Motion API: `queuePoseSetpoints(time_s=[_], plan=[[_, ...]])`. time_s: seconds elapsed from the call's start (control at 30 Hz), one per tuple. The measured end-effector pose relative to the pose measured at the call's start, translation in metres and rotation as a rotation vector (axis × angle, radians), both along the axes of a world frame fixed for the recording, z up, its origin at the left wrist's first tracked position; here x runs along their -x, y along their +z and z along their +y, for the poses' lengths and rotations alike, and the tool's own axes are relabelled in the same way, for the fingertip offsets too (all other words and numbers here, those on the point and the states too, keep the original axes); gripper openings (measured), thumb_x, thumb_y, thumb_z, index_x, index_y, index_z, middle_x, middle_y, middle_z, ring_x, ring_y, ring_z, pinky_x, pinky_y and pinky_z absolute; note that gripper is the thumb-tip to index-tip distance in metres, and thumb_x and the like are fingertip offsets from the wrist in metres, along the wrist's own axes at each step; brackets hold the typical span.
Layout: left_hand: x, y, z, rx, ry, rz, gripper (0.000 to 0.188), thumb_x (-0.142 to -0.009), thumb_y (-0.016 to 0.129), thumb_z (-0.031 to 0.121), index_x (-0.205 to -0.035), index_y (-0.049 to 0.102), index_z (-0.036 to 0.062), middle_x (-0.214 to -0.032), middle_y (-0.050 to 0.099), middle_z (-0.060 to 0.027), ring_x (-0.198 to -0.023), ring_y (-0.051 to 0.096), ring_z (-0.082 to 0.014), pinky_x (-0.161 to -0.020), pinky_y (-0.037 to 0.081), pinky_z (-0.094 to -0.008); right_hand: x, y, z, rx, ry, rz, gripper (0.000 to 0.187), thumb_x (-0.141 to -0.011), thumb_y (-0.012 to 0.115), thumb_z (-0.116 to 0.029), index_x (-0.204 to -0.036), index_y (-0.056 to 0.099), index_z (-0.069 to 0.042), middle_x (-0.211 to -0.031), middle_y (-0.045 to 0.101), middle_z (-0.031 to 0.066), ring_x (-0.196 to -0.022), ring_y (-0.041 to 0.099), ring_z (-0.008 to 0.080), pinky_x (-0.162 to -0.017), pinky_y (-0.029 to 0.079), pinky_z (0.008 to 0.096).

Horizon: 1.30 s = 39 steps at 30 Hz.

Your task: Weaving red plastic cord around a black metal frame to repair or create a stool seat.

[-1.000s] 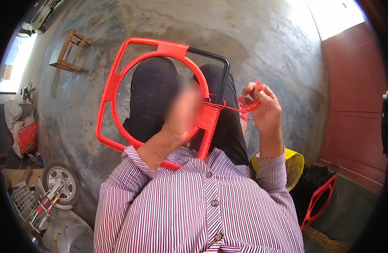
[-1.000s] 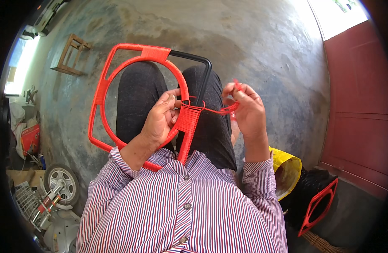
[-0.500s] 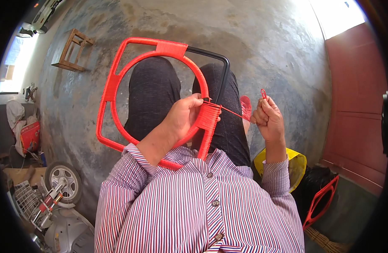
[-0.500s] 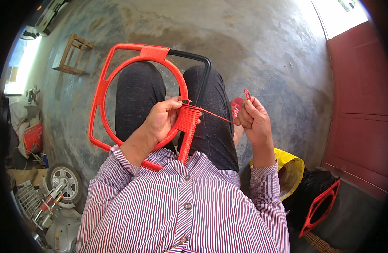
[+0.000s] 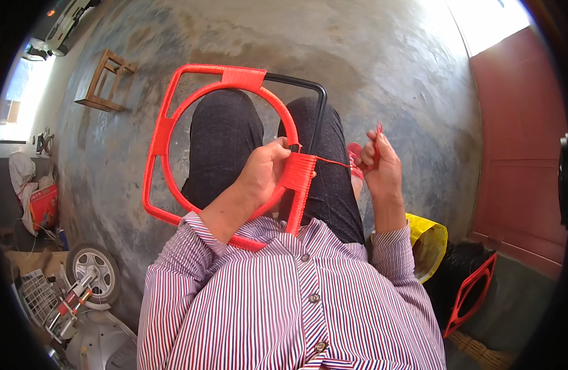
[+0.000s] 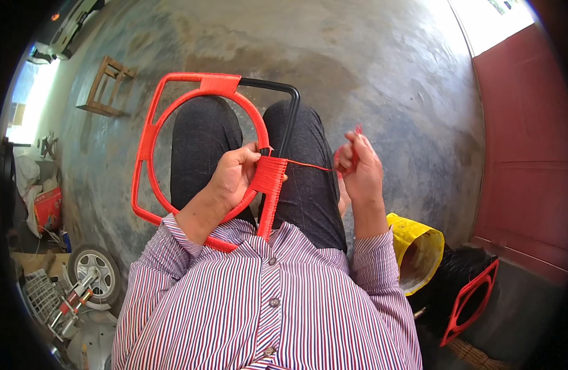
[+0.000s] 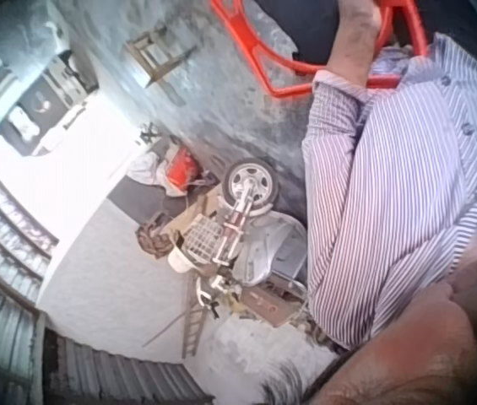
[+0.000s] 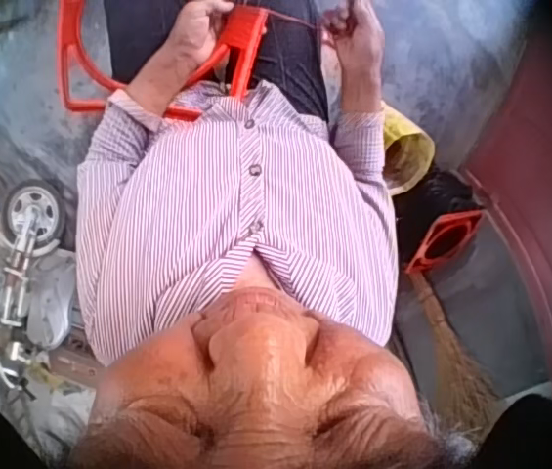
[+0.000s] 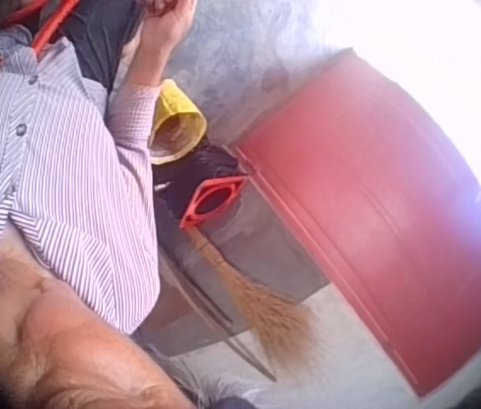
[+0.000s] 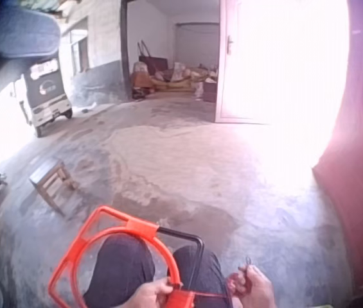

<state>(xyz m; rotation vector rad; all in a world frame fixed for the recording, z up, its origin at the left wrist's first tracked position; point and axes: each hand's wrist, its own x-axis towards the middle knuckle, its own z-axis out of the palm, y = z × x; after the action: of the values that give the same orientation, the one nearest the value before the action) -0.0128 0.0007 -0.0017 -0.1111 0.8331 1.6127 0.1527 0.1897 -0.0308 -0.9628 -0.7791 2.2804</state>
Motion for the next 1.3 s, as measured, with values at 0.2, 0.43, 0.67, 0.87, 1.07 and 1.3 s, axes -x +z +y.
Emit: queuePoseSetpoints(time_s=[0.2, 0.43, 0.67, 0.87, 1.07, 1.3], plan=[[-0.009, -0.004, -0.001, 0.01, 0.22, 0.393, 0.021, -0.096, 0.057, 0.023, -0.109, 0.053, 0.0062, -0.085, 0.06, -0.0013, -0.063, 0.05, -0.0087, -0.062, 0.045, -0.0233, 0.055, 0.052, -0.028, -1.339, 0.53, -0.278, 0.018, -0.092, 0.06, -0.017, -0.103, 0.066, -0.005, -0.083, 0.067, 0.0114, -0.073, 0.065, 0.0231, -0.066, 0.05, 0.0327], [-0.008, -0.014, -0.007, 0.091, 0.218, 0.356, 0.005, -0.095, 0.058, 0.01, -0.097, 0.054, 0.0069, -0.079, 0.057, -0.0012, -0.061, 0.047, -0.0076, -0.055, 0.04, -0.0202, 0.057, 0.05, -0.028, -0.945, 0.794, -0.296, 0.021, -0.086, 0.064, -0.016, -0.102, 0.067, -0.002, -0.076, 0.065, 0.0074, -0.066, 0.06, 0.0173, -0.06, 0.047, 0.0294], [0.001, -0.021, -0.008, 0.065, 0.166, -0.083, 0.005, -0.094, 0.052, 0.005, -0.096, 0.056, 0.0044, -0.079, 0.058, -0.0023, -0.061, 0.046, -0.0076, -0.051, 0.04, -0.0202, 0.029, 0.007, -0.016, -0.327, 0.457, -0.035, 0.012, -0.084, 0.063, -0.006, -0.094, 0.067, -0.001, -0.079, 0.064, 0.0011, -0.067, 0.054, 0.0071, -0.063, 0.045, 0.0201], [0.003, -0.009, -0.005, 0.112, 0.097, -0.249, 0.009, -0.093, 0.052, 0.004, -0.097, 0.06, 0.0015, -0.079, 0.057, -0.0012, -0.058, 0.043, -0.0053, -0.048, 0.037, -0.0162, 0.03, 0.019, -0.028, -0.803, 0.383, -0.251, 0.009, -0.083, 0.064, -0.001, -0.089, 0.07, 0.001, -0.082, 0.067, 0.0026, -0.076, 0.059, 0.0066, -0.071, 0.048, 0.0209], [0.002, -0.016, -0.005, 0.133, 0.057, -0.309, 0.009, -0.094, 0.054, 0.006, -0.098, 0.061, 0.0024, -0.075, 0.057, -0.0011, -0.054, 0.041, -0.0044, -0.043, 0.034, -0.0148, 0.019, 0.008, -0.028, -0.689, 0.357, -0.227, 0.012, -0.083, 0.065, -0.002, -0.093, 0.071, 0.001, -0.084, 0.066, 0.0038, -0.073, 0.06, 0.0106, -0.067, 0.048, 0.0255], [0.007, -0.021, -0.004, 0.131, -0.082, -0.324, 0.009, -0.095, 0.056, 0.01, -0.099, 0.061, 0.0042, -0.077, 0.061, -0.0026, -0.047, 0.042, -0.005, -0.042, 0.039, -0.015, 0.044, 0.023, -0.038, -1.113, 0.723, -0.379, 0.023, -0.08, 0.074, -0.013, -0.102, 0.074, -0.008, -0.079, 0.05, 0.0036, -0.074, 0.052, 0.0156, -0.067, 0.044, 0.029]])
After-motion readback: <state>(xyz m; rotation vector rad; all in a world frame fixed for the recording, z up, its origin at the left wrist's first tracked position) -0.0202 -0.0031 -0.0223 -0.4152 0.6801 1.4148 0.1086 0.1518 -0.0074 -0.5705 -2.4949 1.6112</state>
